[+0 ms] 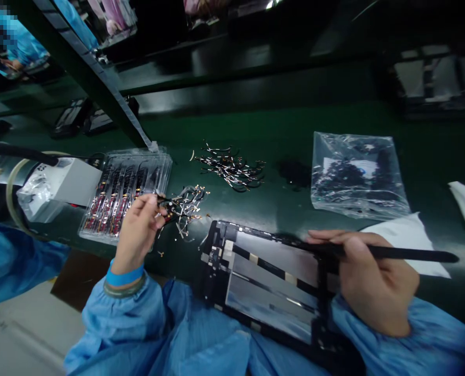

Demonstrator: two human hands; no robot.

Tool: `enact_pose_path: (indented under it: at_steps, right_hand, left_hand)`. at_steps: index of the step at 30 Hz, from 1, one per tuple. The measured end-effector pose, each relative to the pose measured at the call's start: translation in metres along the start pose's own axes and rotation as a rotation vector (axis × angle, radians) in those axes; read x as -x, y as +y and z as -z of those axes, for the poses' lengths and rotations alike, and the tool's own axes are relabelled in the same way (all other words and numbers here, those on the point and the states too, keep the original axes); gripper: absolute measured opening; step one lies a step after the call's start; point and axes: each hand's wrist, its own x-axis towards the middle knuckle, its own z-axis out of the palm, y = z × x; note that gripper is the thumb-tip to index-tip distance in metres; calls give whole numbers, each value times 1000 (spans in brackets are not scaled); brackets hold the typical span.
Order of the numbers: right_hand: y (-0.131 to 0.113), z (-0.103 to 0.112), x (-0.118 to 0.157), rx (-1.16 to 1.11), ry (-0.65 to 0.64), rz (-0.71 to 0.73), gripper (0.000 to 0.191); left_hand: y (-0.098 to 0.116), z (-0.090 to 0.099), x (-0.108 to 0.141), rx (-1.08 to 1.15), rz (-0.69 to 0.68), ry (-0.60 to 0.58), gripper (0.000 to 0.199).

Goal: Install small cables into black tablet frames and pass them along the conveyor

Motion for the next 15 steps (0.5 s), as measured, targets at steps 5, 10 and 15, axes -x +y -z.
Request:
enact_pose_path:
  at_steps: [5, 10, 15]
  right_hand:
    - [-2, 0, -7, -17, -115, 8, 14]
    - [-15, -1, -14, 443, -286, 67, 20]
    - [-23, -12, -16, 426, -443, 100, 25]
  left_hand:
    - [3, -11, -11, 326, 118, 176, 22]
    - [2, -23, 0, 433, 243, 251, 32]
    - [2, -28, 16, 551, 212, 113, 23]
